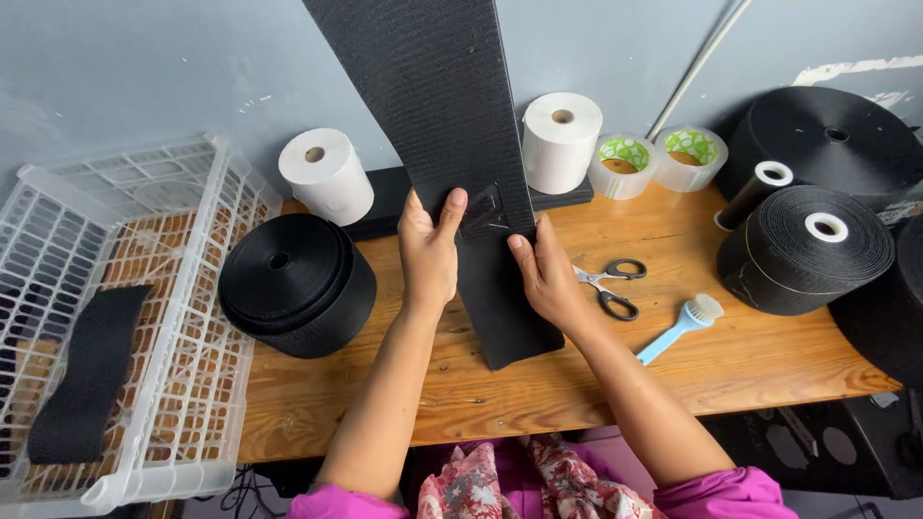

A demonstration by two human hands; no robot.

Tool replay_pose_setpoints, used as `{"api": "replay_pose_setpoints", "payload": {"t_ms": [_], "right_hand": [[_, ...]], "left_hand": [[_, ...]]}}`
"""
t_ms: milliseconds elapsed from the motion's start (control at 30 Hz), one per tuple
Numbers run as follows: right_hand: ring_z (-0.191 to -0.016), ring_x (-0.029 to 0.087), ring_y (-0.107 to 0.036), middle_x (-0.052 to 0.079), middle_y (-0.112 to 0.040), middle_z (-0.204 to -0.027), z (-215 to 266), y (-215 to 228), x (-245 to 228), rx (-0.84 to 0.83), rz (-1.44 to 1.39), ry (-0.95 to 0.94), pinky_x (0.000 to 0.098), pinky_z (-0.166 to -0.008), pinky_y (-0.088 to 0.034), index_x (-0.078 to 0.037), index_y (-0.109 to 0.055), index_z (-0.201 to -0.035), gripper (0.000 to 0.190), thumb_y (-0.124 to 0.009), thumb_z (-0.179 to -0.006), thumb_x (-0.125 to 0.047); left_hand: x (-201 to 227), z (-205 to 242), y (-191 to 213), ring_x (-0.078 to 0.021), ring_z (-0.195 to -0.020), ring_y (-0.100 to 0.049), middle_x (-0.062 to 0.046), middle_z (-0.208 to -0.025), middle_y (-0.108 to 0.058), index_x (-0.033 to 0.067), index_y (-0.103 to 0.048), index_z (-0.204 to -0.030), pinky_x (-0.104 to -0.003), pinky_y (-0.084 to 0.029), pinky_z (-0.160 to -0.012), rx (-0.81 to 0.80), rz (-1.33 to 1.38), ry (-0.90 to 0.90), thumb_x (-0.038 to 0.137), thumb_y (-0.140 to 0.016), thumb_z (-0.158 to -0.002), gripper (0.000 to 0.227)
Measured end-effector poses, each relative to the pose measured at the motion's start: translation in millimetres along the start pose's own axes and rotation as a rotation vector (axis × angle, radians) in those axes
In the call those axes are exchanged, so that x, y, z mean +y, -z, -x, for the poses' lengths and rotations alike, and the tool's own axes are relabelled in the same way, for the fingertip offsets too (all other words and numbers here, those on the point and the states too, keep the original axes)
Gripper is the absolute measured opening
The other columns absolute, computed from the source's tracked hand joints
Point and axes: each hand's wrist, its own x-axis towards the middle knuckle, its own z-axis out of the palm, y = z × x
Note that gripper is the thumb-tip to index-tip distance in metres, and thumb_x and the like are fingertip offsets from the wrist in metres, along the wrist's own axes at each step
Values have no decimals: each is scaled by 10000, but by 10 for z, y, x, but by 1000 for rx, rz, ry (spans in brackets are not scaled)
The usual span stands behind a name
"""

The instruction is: The person holds a long strip of black textured material, folds it, and uses scissors to trim the edges. They then cut the strip into a smaller rectangular piece and place it into a white plastic crate.

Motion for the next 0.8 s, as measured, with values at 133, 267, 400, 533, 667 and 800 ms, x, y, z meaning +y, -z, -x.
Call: {"api": "replay_pose_setpoints", "payload": {"t_ms": [133, 267, 400, 533, 667, 800], "right_hand": [[-885, 457, -654, 269, -602, -907, -27, 11, -107, 11, -27, 37, 532, -773, -506, -88, -511, -1211, 249, -504, -1083, -301], [-837, 430, -633, 250, -568, -856, -16, 15, -21, 23, -22, 50, 503, -756, -497, -68, -515, -1114, 234, -514, -1087, -301], [-825, 326, -646, 187, -583, -823, -7, 31, 51, 26, -49, 7, 446, -775, -515, -97, -546, -1105, 212, -541, -1081, -307], [-795, 347, -623, 218, -559, -800, 25, 101, 92, -6, -55, -7, 472, -753, -490, -70, -520, -1017, 303, -633, -1038, -350], [-753, 243, -633, 108, -642, -763, 23, 164, 270, -144, -57, -48, 383, -751, -522, -115, -623, -1024, 257, -786, -923, -287], [-776, 166, -607, 66, -673, -763, -18, 275, 143, -250, -175, -72, 345, -744, -532, -96, -685, -1056, 222, -798, -898, -204]], "left_hand": [[-40, 48, -31, -130, -1203, -602, -46, -1237, -699, 81, -610, -1346, -418, -516, -1084, 16, 20, 23, 172, -654, -1029, 333], [-155, 75, -56, -109, -1208, -599, -22, -1249, -691, 102, -596, -1375, -391, -516, -1091, 25, 83, 42, 167, -663, -1027, 361], [-189, 66, -90, -100, -1187, -610, -17, -1230, -698, 109, -604, -1375, -371, -547, -1056, 37, 165, 53, 128, -680, -1014, 370], [-222, 54, 2, -85, -1139, -634, -9, -1210, -713, 118, -613, -1364, -353, -566, -1034, 76, 232, 82, 132, -694, -1004, 369], [-85, -79, 177, -106, -1093, -658, -43, -1162, -715, 99, -611, -1343, -342, -596, -1000, 281, 335, 43, 118, -677, -1018, 332], [-25, -188, 398, -156, -1070, -704, -93, -1146, -732, 103, -617, -1328, -347, -626, -970, 510, 419, -48, 106, -696, -1014, 324]]}}
